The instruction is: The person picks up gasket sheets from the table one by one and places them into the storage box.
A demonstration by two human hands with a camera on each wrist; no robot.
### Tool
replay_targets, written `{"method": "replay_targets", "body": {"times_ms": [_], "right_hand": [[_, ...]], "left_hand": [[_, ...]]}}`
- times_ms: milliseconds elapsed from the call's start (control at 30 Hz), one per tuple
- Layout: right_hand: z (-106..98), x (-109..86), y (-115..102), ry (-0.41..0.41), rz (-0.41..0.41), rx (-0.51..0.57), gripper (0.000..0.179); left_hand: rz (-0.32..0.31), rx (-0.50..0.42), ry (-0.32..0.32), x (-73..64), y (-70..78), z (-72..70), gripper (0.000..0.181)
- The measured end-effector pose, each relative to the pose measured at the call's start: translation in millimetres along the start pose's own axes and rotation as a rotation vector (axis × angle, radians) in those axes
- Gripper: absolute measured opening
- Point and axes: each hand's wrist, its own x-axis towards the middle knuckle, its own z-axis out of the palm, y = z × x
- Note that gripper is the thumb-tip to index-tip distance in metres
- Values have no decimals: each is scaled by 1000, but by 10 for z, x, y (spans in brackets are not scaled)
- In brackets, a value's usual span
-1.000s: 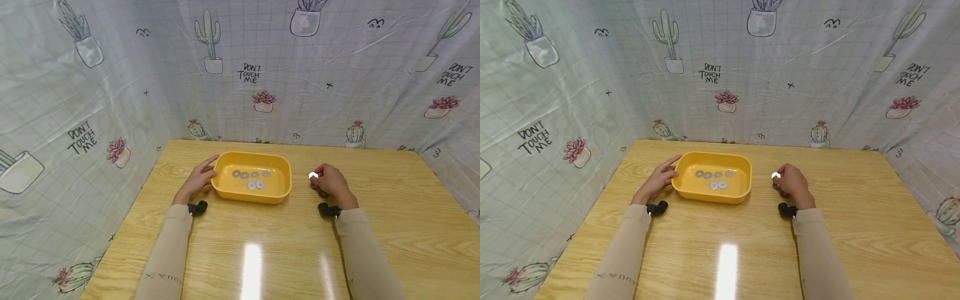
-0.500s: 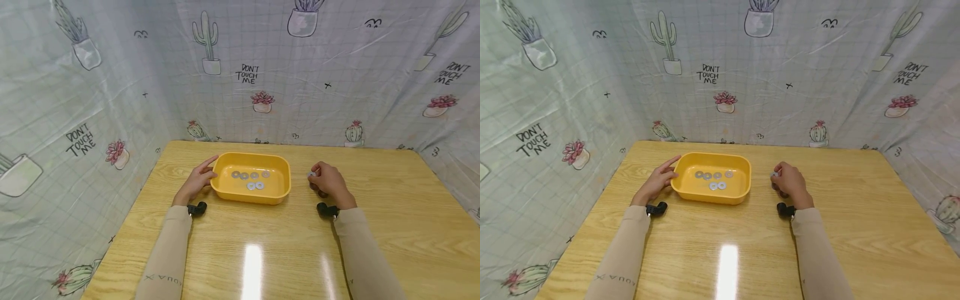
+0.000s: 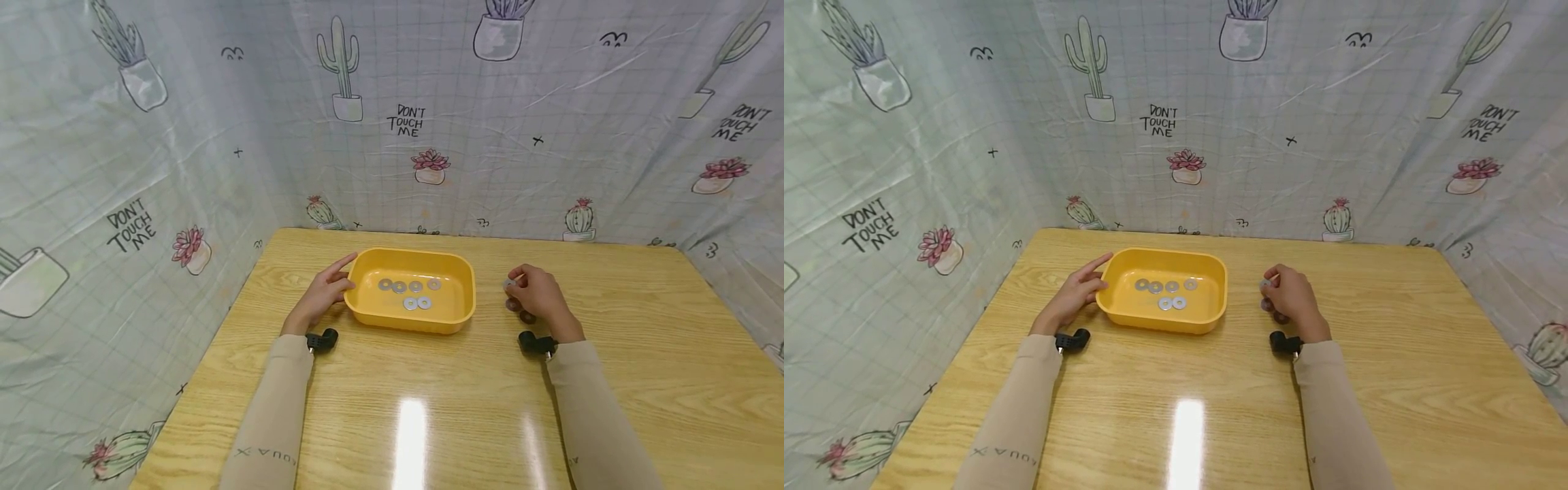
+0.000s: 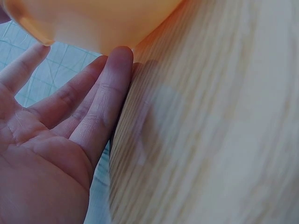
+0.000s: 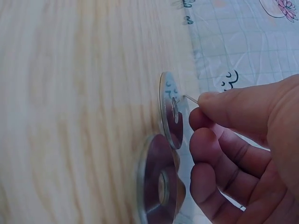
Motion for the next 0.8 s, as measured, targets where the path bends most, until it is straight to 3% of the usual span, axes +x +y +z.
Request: {"method": "replay_targets", "body": {"times_ms": [367,800], "right_hand": [[-26,3,-22,29,-15,31,29],[-39,-16,-102,88,-67,188,30]], "left_hand": [[-9,-13,2,14,6,12,68],[-26,-14,-11,-13,94,37,68]]}}
